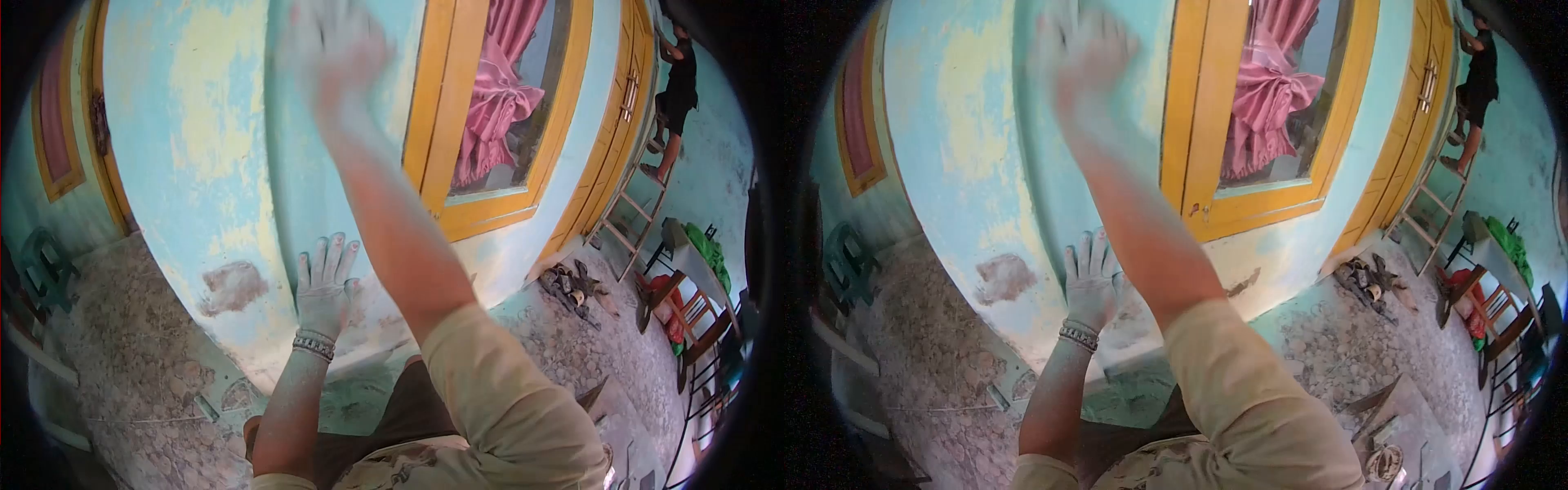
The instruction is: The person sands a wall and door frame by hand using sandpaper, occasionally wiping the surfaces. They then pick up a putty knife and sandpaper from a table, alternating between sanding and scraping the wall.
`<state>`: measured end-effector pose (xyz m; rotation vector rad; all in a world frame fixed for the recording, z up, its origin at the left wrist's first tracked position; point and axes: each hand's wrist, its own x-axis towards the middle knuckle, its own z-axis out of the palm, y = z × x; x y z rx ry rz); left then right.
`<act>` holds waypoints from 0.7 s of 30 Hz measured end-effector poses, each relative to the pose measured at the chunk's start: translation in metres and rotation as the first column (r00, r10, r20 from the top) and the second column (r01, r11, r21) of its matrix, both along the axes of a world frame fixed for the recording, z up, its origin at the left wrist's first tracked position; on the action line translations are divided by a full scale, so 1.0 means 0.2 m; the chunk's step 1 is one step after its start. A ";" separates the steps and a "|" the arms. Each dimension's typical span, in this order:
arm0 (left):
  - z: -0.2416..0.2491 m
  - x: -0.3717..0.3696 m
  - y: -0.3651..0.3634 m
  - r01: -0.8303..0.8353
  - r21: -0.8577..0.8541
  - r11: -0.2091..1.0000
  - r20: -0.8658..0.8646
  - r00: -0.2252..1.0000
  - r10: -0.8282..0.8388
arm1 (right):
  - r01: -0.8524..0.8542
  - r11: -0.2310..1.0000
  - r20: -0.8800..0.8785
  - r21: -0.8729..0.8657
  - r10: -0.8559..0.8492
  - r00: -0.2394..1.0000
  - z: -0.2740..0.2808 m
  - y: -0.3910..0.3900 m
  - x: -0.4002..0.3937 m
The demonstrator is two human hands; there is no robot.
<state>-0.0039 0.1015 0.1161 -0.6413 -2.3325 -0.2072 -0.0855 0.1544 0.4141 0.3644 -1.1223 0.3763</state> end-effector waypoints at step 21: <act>-0.13 0.02 -0.03 0.142 -0.031 0.989 -0.006 0.990 -0.142 | 0.185 0.975 0.384 0.126 -0.220 0.896 -0.25 0.13 0.10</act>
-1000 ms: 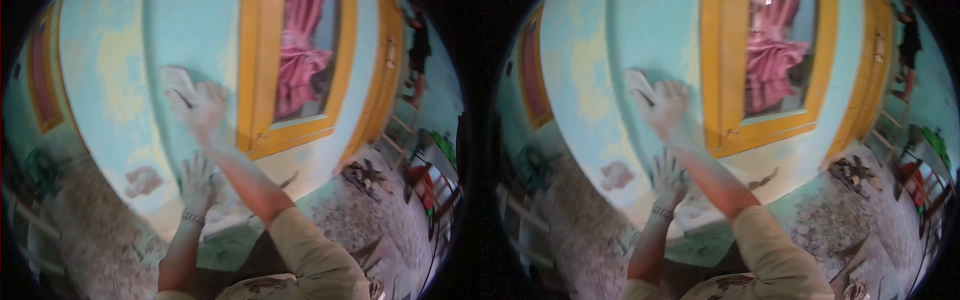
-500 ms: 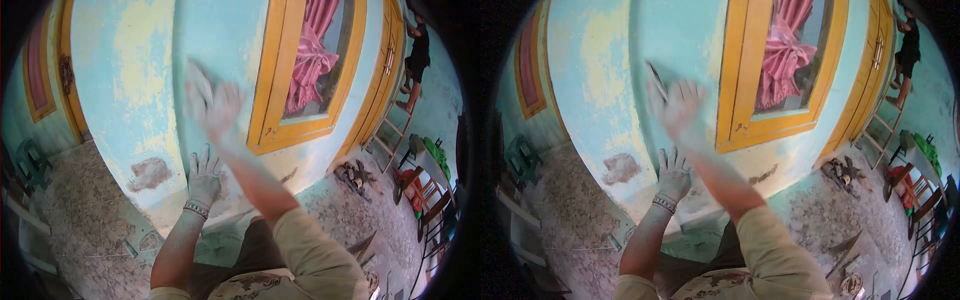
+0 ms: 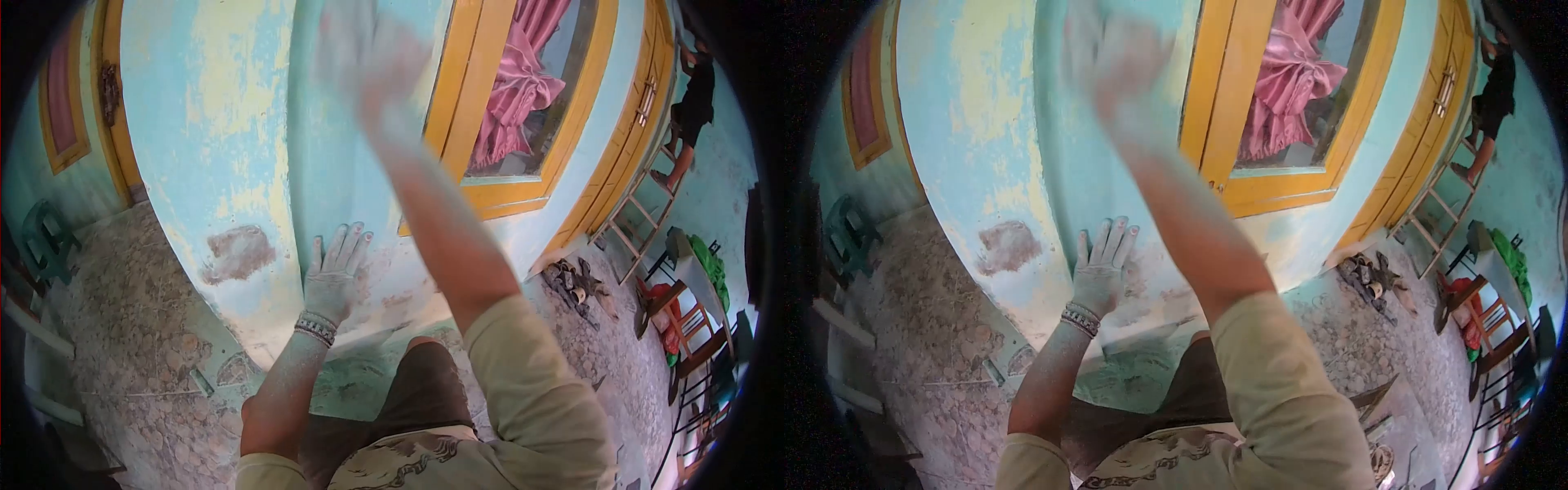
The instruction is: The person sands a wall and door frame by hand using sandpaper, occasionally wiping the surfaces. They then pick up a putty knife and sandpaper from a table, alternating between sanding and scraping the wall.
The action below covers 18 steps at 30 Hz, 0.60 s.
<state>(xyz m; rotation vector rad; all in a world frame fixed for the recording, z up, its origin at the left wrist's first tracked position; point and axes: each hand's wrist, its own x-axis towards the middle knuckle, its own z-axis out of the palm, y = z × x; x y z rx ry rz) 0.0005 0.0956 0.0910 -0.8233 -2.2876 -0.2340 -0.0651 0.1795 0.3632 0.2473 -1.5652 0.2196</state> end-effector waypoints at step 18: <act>0.64 -0.15 0.05 0.550 0.264 0.792 -0.531 0.768 -0.357 | -0.204 0.979 -0.053 -0.003 0.203 0.978 -0.65 0.17 0.09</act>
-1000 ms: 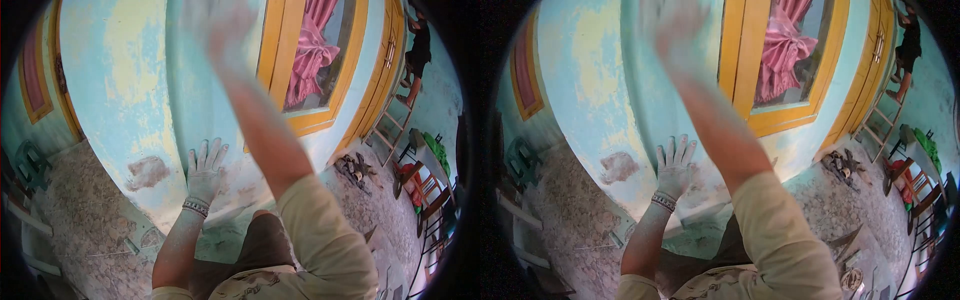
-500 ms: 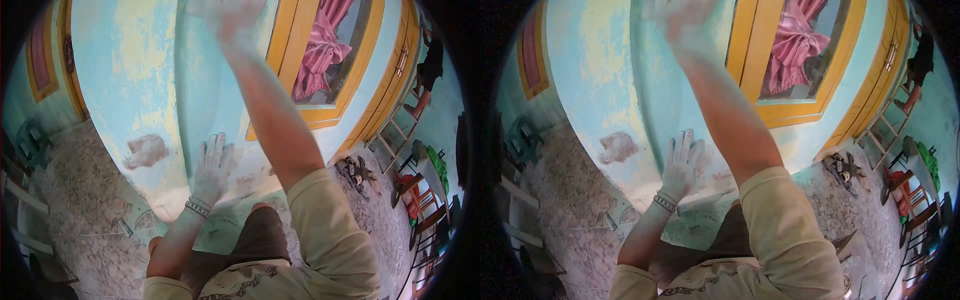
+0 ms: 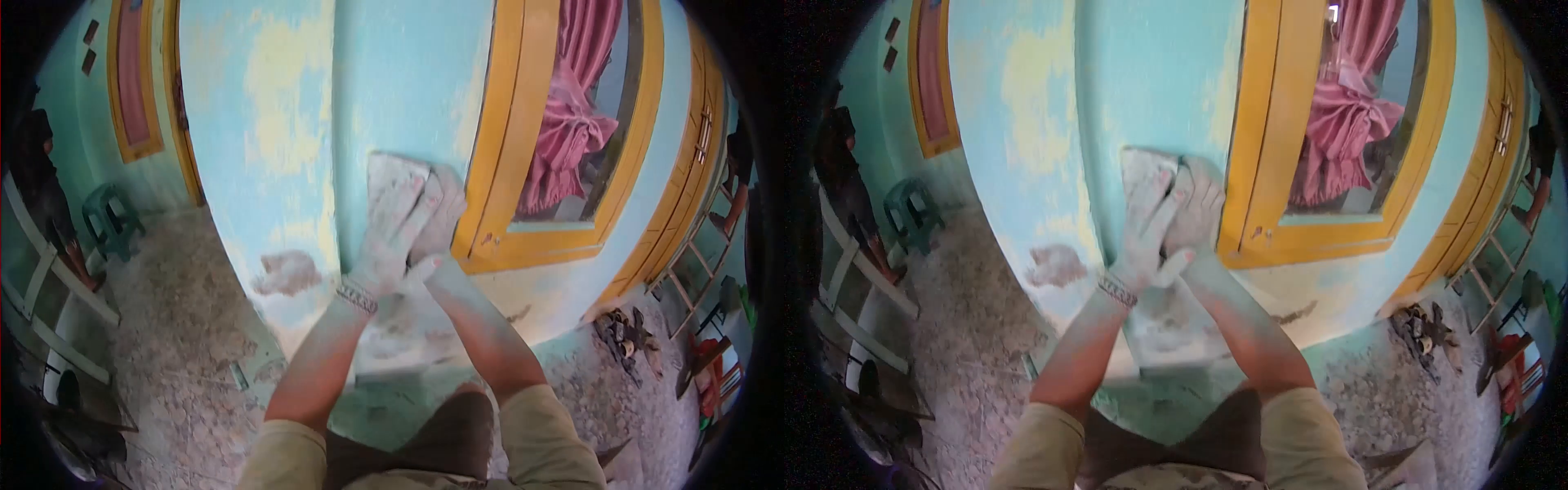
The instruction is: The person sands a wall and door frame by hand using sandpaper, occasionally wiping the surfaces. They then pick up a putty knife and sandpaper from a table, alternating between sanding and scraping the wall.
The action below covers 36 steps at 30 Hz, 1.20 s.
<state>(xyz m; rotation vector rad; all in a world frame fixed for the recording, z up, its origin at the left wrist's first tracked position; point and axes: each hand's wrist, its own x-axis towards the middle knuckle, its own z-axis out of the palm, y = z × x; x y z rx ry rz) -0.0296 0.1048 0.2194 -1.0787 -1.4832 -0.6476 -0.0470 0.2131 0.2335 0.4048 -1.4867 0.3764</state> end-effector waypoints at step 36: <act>0.76 -0.12 0.07 -0.590 0.160 0.791 -0.166 0.774 0.611 | -0.080 0.984 -0.012 0.162 0.083 0.996 -0.17 0.29 -0.02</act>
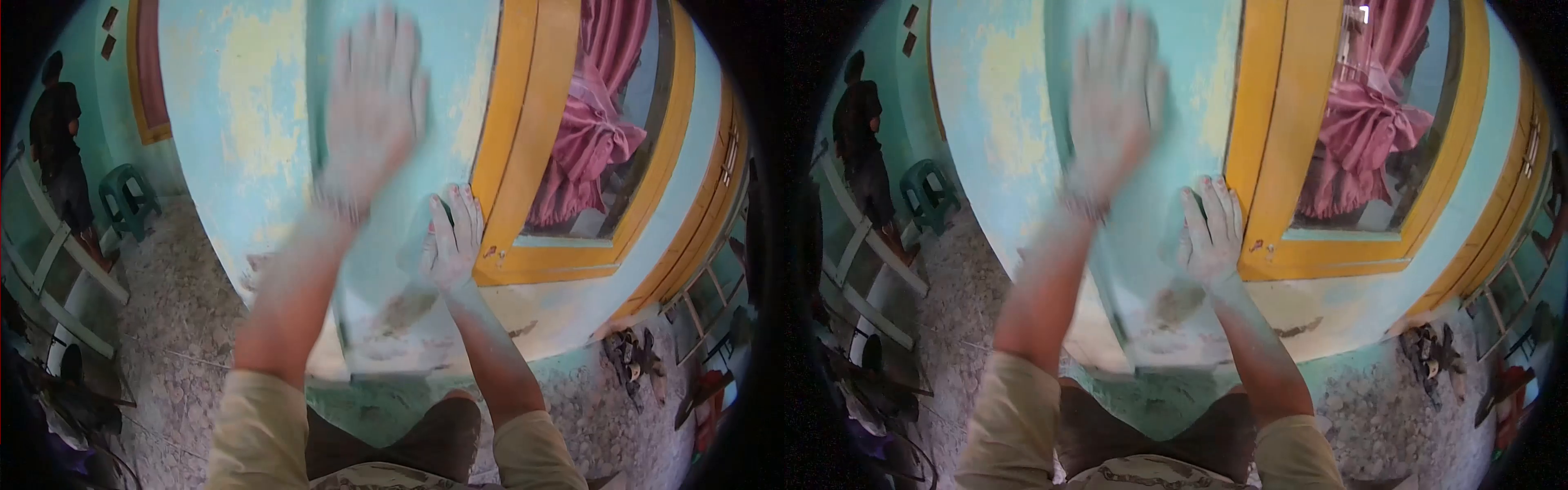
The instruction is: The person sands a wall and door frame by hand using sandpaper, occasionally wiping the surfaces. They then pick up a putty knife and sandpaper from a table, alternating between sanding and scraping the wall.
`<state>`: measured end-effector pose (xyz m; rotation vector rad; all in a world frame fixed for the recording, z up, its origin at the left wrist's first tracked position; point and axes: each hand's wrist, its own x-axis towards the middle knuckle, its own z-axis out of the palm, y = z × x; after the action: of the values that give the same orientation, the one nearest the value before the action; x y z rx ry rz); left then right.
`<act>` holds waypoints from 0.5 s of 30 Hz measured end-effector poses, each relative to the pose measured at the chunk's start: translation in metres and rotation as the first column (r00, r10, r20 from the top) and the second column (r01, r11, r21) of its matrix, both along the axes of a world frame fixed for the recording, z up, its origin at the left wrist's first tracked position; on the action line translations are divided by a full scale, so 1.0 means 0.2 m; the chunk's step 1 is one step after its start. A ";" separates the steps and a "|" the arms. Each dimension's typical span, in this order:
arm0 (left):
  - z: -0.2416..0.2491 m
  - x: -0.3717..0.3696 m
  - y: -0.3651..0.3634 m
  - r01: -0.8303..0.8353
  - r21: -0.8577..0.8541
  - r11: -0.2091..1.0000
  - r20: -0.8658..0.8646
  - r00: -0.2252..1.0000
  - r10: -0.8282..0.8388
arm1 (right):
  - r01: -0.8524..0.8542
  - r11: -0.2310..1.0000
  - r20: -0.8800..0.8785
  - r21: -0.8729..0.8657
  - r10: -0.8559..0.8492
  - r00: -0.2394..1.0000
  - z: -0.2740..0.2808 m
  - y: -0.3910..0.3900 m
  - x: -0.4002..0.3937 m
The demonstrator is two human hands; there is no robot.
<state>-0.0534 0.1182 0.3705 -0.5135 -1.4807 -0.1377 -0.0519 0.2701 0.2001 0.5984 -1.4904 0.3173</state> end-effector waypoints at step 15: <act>-1.21 0.07 -0.01 -0.190 0.142 0.971 0.292 0.946 0.143 | -0.023 1.000 -0.047 -0.007 0.022 0.999 0.00 0.02 -0.06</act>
<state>-0.0396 0.1168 0.1291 -0.2345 -1.7645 -0.2067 -0.0630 0.2742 0.1999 0.6134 -1.4375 0.3236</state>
